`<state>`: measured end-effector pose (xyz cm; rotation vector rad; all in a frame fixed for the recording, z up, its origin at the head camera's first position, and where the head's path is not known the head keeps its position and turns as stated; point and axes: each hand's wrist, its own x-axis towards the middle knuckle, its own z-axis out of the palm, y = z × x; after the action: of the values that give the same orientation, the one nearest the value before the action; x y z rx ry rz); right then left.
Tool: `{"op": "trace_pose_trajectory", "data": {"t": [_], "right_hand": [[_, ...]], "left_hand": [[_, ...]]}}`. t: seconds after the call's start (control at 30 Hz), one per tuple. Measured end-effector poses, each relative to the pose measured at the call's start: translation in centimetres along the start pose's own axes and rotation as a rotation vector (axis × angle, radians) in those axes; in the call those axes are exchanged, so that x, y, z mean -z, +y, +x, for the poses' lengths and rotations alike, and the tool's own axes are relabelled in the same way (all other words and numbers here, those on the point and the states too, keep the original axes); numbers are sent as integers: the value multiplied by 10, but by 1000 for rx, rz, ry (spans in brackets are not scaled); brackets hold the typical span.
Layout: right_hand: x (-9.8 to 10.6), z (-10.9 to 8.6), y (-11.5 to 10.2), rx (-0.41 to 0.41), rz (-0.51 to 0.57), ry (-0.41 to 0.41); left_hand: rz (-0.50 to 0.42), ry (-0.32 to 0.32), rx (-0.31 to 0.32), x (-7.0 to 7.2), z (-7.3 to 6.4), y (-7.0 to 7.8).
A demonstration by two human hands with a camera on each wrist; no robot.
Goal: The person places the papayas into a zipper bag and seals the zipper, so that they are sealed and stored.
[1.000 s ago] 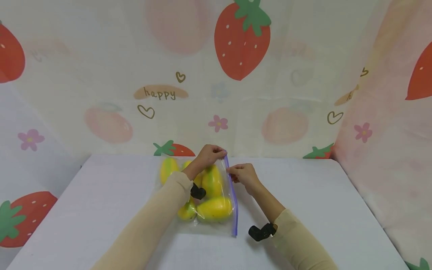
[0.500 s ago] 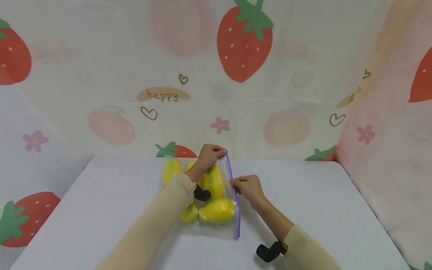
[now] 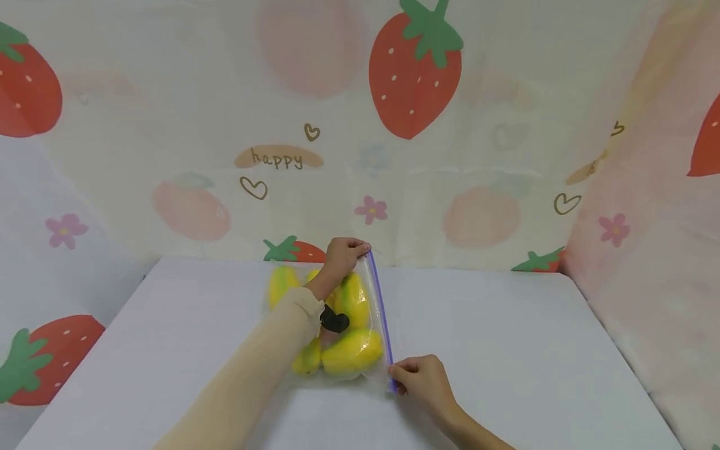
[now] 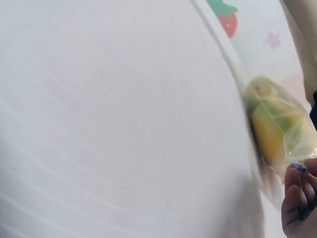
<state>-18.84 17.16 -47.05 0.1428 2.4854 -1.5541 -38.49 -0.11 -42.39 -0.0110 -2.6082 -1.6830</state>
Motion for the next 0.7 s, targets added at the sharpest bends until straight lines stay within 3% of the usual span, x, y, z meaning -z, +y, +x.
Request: {"op": "trace_pose_trajectory", "data": {"t": [0.17,0.4,0.7], "right_hand": [[0,-13,3,-16,-3,-71],[7,-9,6,-30,-12,-134],[11,-5,13,-54,121,-213]], "left_hand": [[-18,-58,-28,0,2,4],[-118,-144,-21,1,4,1],[-180,-193,-15,-1,-1,4]]}}
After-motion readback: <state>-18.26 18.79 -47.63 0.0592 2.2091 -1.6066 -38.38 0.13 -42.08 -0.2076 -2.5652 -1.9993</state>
